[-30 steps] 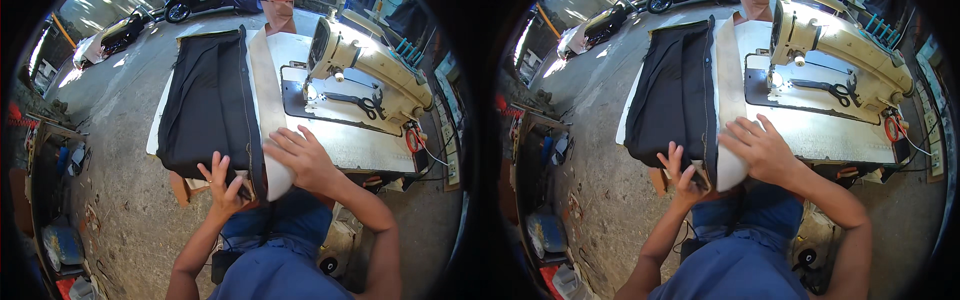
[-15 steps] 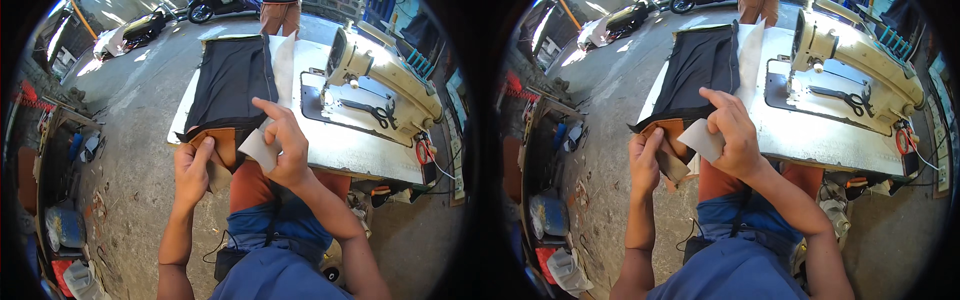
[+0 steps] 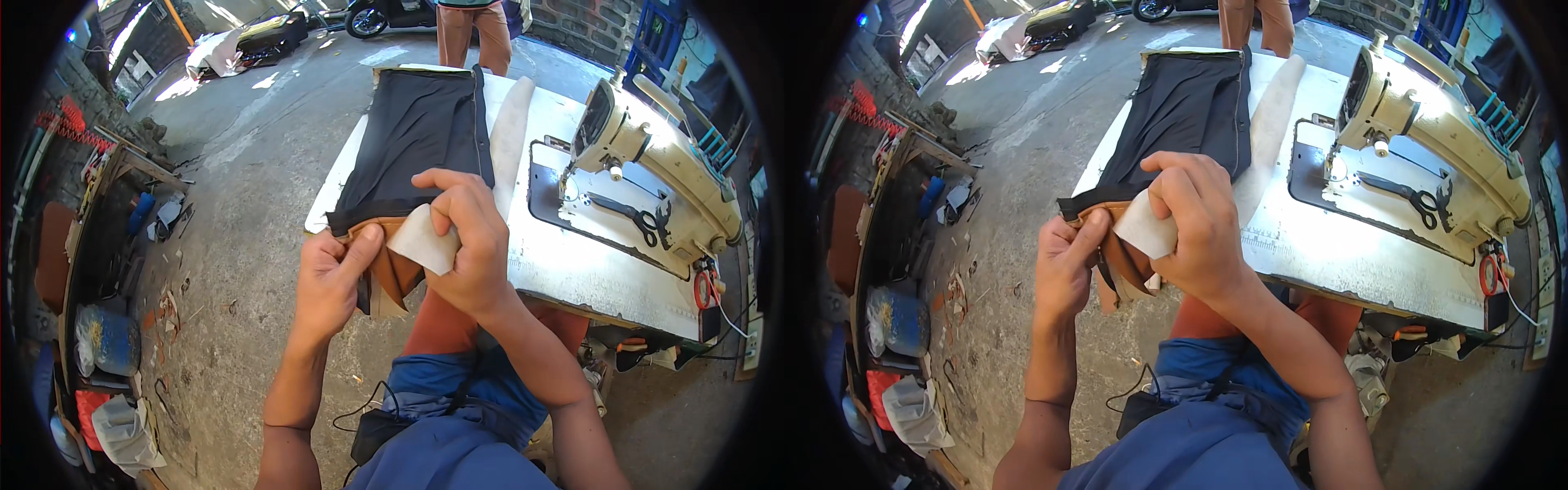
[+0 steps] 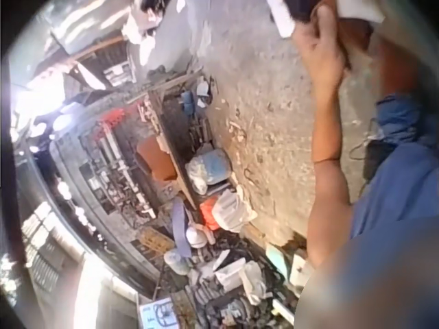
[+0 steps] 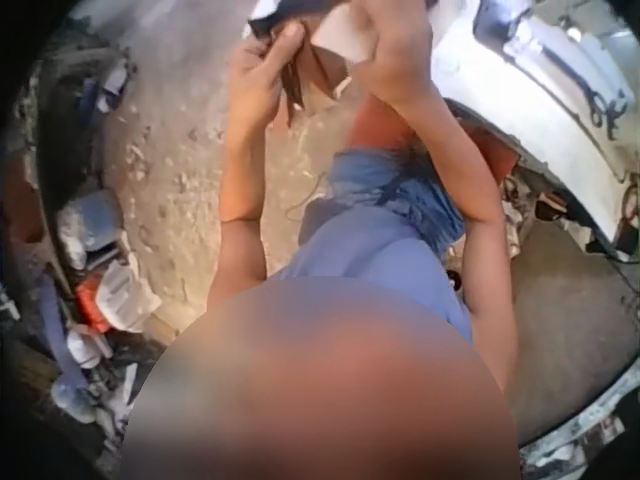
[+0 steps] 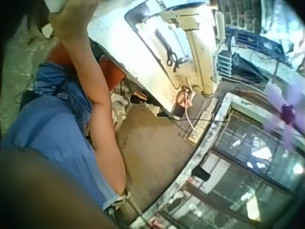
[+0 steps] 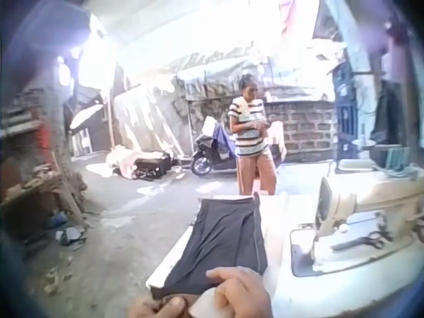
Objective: Sewing a leather or synthetic trim strip onto a black fabric component using an industrial sewing machine.
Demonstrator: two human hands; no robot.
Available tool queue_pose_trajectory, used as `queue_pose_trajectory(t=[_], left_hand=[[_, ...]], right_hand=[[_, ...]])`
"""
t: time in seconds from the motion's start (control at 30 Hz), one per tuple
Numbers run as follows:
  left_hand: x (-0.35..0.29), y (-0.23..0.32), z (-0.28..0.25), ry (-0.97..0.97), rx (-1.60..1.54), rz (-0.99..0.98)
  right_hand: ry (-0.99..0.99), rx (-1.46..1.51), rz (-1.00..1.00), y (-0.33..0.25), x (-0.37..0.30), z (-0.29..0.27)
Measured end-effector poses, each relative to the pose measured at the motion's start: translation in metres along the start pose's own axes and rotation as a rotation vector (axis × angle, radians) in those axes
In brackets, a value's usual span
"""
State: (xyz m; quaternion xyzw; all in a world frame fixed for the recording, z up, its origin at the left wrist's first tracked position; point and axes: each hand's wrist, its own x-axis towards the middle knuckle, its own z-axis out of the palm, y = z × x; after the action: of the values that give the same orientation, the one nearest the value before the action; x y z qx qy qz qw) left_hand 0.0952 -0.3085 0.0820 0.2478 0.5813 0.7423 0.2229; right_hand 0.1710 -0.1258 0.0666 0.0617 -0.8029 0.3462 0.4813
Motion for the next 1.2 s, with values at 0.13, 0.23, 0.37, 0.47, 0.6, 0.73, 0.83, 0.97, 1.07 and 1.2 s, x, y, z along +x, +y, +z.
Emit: queue_pose_trajectory(t=[0.13, 0.23, 0.37, 0.47, 0.6, 0.73, 0.83, 0.97, 1.07, 1.2], left_hand=[[0.0, 0.009, 0.028, 0.175, 0.067, 0.05], [0.0, 0.006, 0.026, 0.174, 0.027, 0.067], [0.003, -0.004, 0.018, 0.156, -0.057, 0.076], [0.003, -0.008, 0.009, 0.109, -0.18, 0.063], [0.001, 0.0, 0.021, 0.111, -0.084, 0.072], [-0.002, 0.0, 0.022, 0.08, -0.019, 0.068], [-0.002, -0.001, 0.021, 0.05, 0.011, 0.064], [-0.001, -0.008, 0.02, 0.123, -0.265, 0.021], [-0.004, -0.002, 0.021, 0.075, -0.101, 0.041], [-0.006, 0.003, 0.022, 0.044, 0.062, 0.051]], right_hand=[[0.067, 0.037, -0.003, -0.005, 0.0, 0.01], [0.048, 0.021, -0.02, -0.003, 0.0, 0.016], [-0.011, 0.01, -0.038, 0.0, 0.001, 0.014], [-0.121, 0.034, -0.046, 0.0, 0.004, 0.006], [-0.12, -0.075, -0.015, 0.0, 0.002, 0.009], [-0.113, -0.138, -0.043, 0.002, 0.003, 0.015], [-0.109, -0.167, -0.086, 0.005, 0.001, 0.019], [-0.072, -0.175, -0.153, 0.007, -0.005, 0.024], [-0.095, -0.183, -0.151, 0.007, -0.005, 0.023], [-0.123, -0.157, -0.147, 0.003, -0.002, 0.019]])
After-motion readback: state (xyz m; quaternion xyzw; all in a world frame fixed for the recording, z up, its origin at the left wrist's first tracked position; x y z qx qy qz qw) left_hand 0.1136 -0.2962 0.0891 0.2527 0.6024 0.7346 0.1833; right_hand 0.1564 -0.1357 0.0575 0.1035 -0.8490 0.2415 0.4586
